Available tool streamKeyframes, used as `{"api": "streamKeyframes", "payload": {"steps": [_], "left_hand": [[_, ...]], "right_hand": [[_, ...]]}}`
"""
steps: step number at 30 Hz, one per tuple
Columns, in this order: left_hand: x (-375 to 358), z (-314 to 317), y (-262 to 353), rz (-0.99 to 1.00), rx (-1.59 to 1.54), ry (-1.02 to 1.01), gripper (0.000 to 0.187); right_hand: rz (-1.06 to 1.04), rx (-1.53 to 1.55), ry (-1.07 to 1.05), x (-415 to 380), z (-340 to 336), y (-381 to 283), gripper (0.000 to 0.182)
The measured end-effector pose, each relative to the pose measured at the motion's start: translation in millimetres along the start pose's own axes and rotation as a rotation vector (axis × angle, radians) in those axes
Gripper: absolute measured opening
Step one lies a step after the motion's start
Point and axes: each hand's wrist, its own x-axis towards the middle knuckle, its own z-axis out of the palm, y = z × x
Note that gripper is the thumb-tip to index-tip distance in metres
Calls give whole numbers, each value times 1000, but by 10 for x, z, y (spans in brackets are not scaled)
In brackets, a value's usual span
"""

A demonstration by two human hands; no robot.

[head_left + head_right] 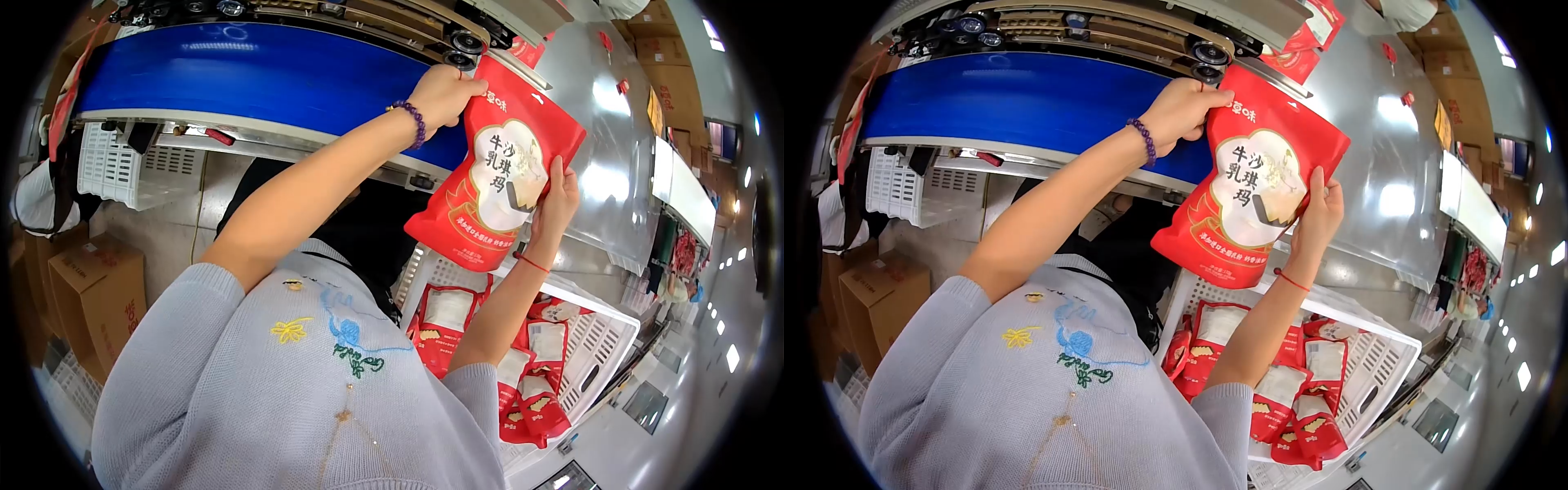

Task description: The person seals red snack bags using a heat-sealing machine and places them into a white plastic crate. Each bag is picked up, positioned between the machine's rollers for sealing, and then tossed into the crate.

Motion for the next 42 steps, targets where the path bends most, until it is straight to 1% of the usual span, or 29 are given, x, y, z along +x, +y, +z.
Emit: {"api": "streamKeyframes", "payload": {"steps": [2, 3, 4, 8, 10, 11, 13, 14, 16, 18, 20, 22, 23, 24, 25, 26, 28, 30, 31, 32, 34, 35, 36, 38, 40, 41, 42], "left_hand": [[42, 19, 32, 24, 94, 118, 23], [55, 46, 44, 82, 132, 194, 23], [134, -26, 20, 135, 238, 238, 24], [183, -358, 54, 273, 222, 326, 25], [137, -519, 107, 305, 404, 424, 36], [98, -618, 130, 308, 401, 430, 36], [-100, -671, 288, 210, 503, 373, 40], [-192, -788, 346, 254, 611, 364, 45], [-482, -958, 480, 318, 903, 447, 46], [-786, -1284, 529, 483, 1025, 489, 44], [-1177, -1351, 649, 452, 1027, 585, 39], [-1459, -1260, 708, 557, 870, 600, 34], [-1563, -1178, 713, 630, 804, 585, 27], [-1690, -1042, 755, 695, 804, 542, 24], [-1816, -889, 809, 757, 801, 486, 21], [-1929, -757, 829, 732, 732, 415, 17], [-2021, -576, 744, 875, 756, 295, 23], [-2068, -448, 681, 890, 852, 103, 22], [-2075, -368, 635, 840, 857, 14, 21], [-2037, -301, 595, 836, 873, -65, 18], [-1954, -224, 487, 677, 879, -181, 15], [-1874, -191, 387, 752, 860, -207, 10], [-1851, -146, 340, 748, 857, -225, 10], [-1843, -47, 262, 682, 840, -306, 10], [-1846, -3, 186, 654, 832, -317, 10], [-1843, 0, 163, 625, 836, -349, 10], [-1835, 1, 148, 599, 840, -376, 9]], "right_hand": [[28, 0, 28, 70, -14, 40, 18], [27, -2, 33, 75, 25, 17, 18], [11, 5, 7, 75, 81, 1, 17], [-45, 29, -62, 130, 376, 42, 15], [-16, 2, -82, 81, 559, -15, 14], [19, -24, -93, 46, 645, -43, 14], [50, -65, -129, 35, 682, -92, 14], [84, -112, -160, 21, 743, -110, 15], [60, -119, -182, -38, 812, -181, 14], [56, -157, -266, -86, 1046, -196, 15], [74, -188, -330, -78, 1229, -144, 20], [97, -260, -399, -58, 1312, -140, 23], [76, -230, -474, -80, 1296, -164, 23], [57, -197, -539, -116, 1247, -212, 24], [21, -157, -656, -120, 1117, -265, 24], [-43, -223, -685, -218, 953, -387, 26], [-36, -222, -634, -561, 549, -584, 28], [146, -205, -603, -885, -60, -531, 29], [211, -229, -565, -1119, -310, -480, 27], [275, -250, -534, -1375, -528, -396, 25], [364, -327, -426, -1909, -980, 154, 26], [244, -575, -415, -2236, -1228, 550, 29], [123, -820, -403, -2573, -1414, 906, 32], [506, -1285, -330, -3146, -1334, 1293, 34], [772, -1335, -297, -3516, -1322, 1801, 37], [771, -1329, -300, -3579, -1287, 1861, 37], [721, -1279, -255, -3595, -1247, 1900, 33]]}}
